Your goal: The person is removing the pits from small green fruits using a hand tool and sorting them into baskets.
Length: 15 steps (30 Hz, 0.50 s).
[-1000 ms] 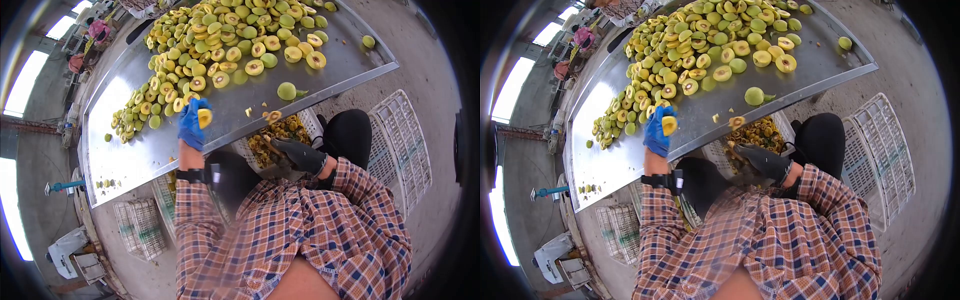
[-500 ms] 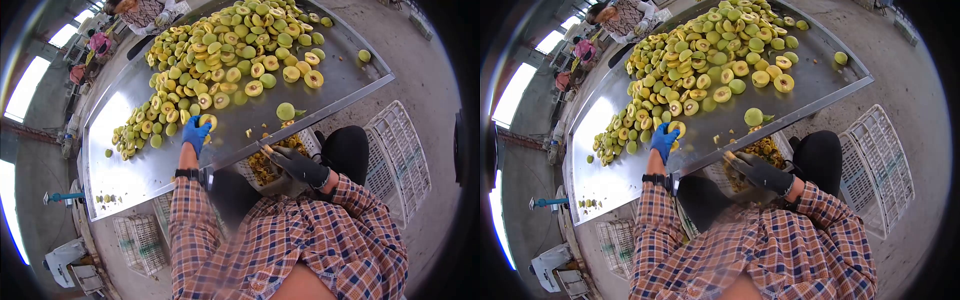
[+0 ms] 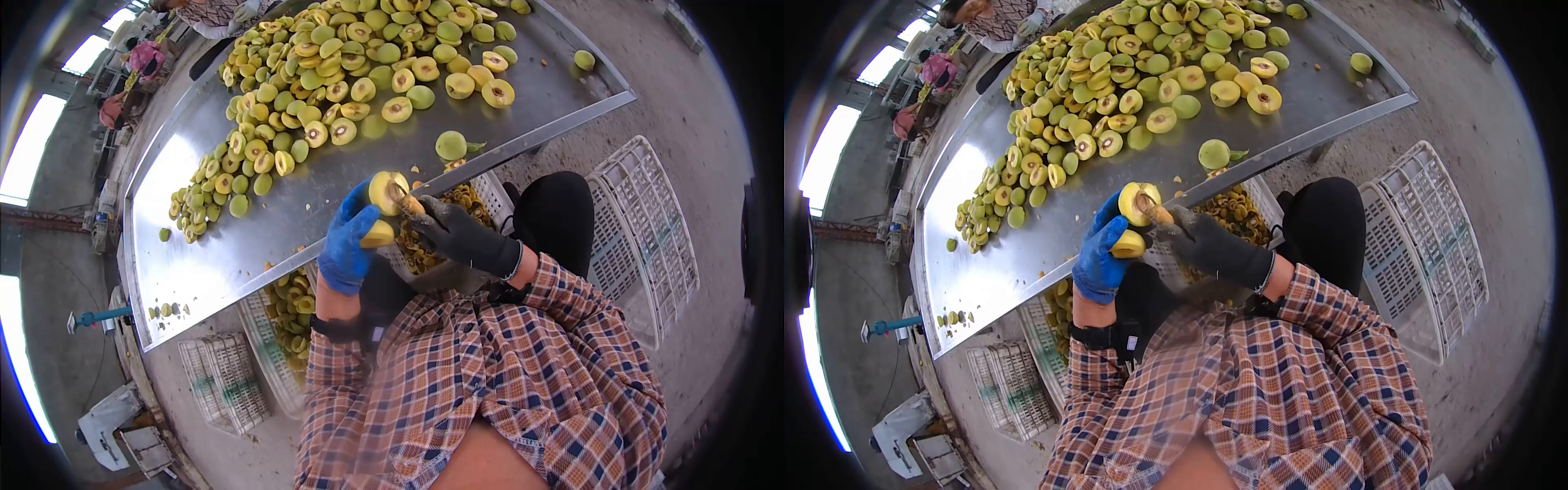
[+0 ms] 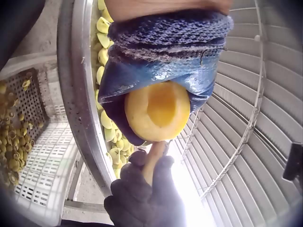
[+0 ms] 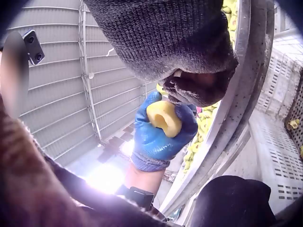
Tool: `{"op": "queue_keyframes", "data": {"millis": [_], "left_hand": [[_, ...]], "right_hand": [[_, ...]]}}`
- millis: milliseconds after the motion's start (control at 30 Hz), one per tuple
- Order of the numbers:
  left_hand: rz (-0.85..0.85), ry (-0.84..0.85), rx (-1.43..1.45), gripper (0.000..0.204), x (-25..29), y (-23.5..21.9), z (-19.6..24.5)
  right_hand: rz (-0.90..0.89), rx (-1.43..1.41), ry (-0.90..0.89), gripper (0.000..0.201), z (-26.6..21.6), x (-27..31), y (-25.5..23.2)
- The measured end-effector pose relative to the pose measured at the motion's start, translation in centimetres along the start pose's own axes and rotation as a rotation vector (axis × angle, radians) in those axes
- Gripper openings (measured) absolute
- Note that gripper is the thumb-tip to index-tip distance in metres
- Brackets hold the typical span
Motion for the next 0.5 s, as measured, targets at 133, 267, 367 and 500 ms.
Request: {"op": "queue_keyframes", "data": {"millis": [133,267,367,500], "left_hand": [[-0.073,0.020,0.073,0.052,0.3,0.2,-0.9],[-0.100,-0.006,0.057,0.055,0.8,0.2,-2.1],[-0.103,-0.060,0.144,0.059,1.0,0.9,-2.9],[-0.093,-0.020,0.128,0.061,1.1,1.1,-3.0]], "right_hand": [[-0.041,0.016,0.160,0.027,-0.8,0.3,-0.8],[-0.023,0.048,0.070,0.027,-2.2,0.1,-1.2],[-0.047,-0.012,0.122,0.026,-1.8,0.4,-1.0],[-0.093,0.053,0.075,0.028,-2.6,0.9,-0.8]]}}
Point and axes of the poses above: each hand's wrist, its own x-axis away from the middle knuckle, its own y-axis out of the palm, z = x × y, the point moved 8 cm from there along -x, towards the middle knuckle, and after that the axes turned 9 degrees about -x, right-handed, at the moved point
